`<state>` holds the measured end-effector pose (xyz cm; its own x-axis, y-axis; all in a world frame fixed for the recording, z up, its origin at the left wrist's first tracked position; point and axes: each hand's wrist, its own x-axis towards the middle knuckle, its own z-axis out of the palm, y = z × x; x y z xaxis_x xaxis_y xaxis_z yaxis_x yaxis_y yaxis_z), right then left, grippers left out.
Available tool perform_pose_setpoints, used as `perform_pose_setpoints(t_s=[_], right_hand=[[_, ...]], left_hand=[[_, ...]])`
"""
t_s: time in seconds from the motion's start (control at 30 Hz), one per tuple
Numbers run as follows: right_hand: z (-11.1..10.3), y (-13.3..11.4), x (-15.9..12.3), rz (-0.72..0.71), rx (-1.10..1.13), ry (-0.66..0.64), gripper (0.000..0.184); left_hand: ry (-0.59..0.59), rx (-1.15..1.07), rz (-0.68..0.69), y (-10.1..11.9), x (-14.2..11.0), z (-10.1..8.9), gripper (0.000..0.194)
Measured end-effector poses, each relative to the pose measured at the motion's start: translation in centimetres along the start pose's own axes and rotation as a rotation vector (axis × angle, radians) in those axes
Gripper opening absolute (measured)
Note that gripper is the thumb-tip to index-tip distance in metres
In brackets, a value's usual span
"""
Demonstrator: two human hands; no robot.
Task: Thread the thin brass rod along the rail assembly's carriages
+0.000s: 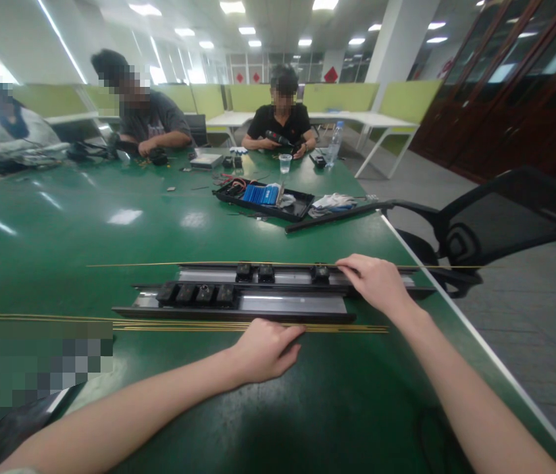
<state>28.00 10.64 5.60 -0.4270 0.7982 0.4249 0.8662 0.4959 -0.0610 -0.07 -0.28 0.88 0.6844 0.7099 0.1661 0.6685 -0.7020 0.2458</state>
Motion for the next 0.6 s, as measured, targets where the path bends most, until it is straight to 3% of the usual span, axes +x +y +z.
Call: perform_pose_setpoints(t_s=[0.6], right_hand=[[-0.3,1.0,0.0,0.060,-0.009,-0.012,0.026]], left_hand=[[-0.008,0.002,-0.004,0.0,0.0,-0.1,0.032]])
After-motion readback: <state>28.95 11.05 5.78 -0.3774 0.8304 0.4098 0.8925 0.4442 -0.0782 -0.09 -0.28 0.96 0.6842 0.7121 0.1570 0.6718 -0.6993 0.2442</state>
